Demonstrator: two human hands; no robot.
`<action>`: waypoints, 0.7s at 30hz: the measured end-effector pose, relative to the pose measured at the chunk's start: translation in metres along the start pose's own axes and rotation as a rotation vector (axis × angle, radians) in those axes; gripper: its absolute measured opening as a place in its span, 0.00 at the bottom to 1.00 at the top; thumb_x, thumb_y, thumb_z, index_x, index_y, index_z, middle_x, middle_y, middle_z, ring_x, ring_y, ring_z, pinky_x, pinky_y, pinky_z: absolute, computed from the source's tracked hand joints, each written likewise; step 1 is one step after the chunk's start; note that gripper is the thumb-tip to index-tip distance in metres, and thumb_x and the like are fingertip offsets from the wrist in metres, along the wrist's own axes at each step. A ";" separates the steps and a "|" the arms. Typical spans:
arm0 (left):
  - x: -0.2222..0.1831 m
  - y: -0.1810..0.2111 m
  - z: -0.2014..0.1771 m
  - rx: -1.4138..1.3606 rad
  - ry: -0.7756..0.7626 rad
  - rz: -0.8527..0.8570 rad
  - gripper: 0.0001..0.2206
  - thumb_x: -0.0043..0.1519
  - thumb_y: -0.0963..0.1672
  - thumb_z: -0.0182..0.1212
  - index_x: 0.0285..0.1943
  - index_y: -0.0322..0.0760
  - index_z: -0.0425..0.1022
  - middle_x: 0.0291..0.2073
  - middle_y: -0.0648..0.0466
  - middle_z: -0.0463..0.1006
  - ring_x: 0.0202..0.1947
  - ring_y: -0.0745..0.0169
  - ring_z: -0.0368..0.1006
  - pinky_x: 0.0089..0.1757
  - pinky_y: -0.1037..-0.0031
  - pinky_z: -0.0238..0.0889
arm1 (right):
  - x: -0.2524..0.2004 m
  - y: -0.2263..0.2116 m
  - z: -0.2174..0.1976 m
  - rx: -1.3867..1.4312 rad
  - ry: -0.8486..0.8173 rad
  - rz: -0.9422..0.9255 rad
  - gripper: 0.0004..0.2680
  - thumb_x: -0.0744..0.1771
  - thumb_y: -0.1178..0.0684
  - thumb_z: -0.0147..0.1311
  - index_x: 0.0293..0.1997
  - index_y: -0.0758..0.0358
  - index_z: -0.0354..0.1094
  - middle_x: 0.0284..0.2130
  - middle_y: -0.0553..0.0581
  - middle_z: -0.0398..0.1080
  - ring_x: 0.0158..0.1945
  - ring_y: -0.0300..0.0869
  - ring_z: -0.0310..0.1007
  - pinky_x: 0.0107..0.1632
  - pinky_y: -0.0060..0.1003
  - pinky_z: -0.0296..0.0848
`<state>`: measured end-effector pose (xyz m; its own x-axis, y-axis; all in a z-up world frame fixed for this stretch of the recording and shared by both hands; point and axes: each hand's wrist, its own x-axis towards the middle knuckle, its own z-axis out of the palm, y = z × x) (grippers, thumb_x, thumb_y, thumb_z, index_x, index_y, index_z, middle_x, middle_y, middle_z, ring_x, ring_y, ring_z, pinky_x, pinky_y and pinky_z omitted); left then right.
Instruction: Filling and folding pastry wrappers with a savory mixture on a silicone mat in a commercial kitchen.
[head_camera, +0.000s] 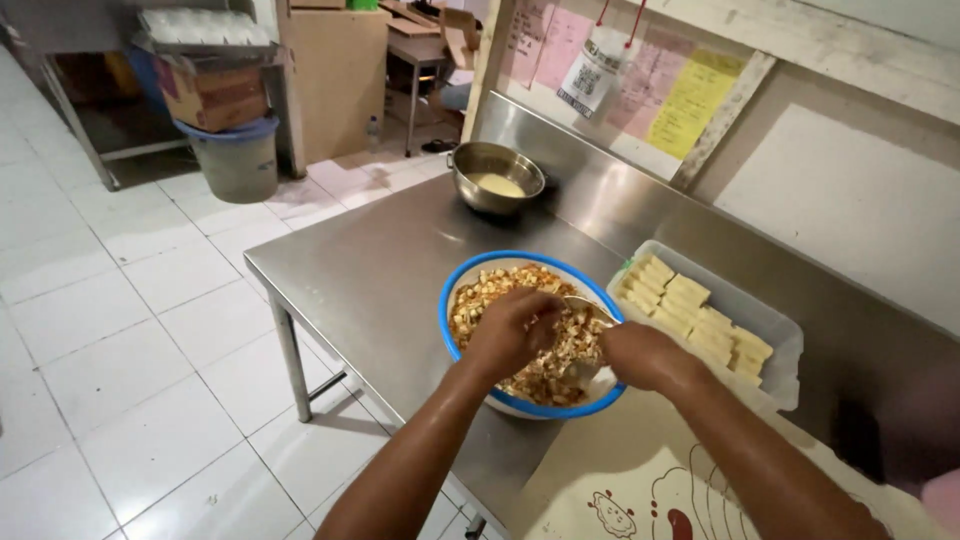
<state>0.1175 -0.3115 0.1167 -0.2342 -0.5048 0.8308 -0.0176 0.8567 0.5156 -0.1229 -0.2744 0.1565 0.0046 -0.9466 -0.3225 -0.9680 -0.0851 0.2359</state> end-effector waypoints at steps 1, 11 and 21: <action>-0.005 -0.006 0.001 -0.010 -0.006 -0.002 0.03 0.64 0.42 0.64 0.44 0.42 0.81 0.31 0.49 0.79 0.34 0.47 0.79 0.37 0.61 0.75 | -0.009 -0.001 -0.005 0.003 -0.007 0.009 0.07 0.64 0.55 0.54 0.37 0.60 0.80 0.35 0.66 0.79 0.44 0.60 0.82 0.45 0.53 0.79; -0.015 -0.020 0.009 -0.050 0.037 0.039 0.07 0.61 0.39 0.67 0.47 0.40 0.81 0.34 0.48 0.81 0.33 0.46 0.81 0.33 0.64 0.77 | -0.059 -0.010 -0.002 -0.068 0.349 0.058 0.07 0.67 0.63 0.49 0.47 0.65 0.70 0.42 0.63 0.69 0.36 0.59 0.79 0.38 0.58 0.80; -0.016 -0.016 0.008 -0.049 0.089 -0.030 0.07 0.60 0.38 0.67 0.46 0.38 0.83 0.35 0.47 0.82 0.35 0.44 0.82 0.32 0.62 0.77 | -0.037 -0.008 0.020 -0.137 0.472 0.015 0.05 0.67 0.65 0.50 0.42 0.67 0.72 0.40 0.62 0.69 0.31 0.54 0.76 0.32 0.54 0.79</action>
<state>0.1141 -0.3164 0.0936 -0.1473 -0.5395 0.8290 0.0249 0.8359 0.5484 -0.1205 -0.2323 0.1478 0.1350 -0.9829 0.1248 -0.9270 -0.0808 0.3664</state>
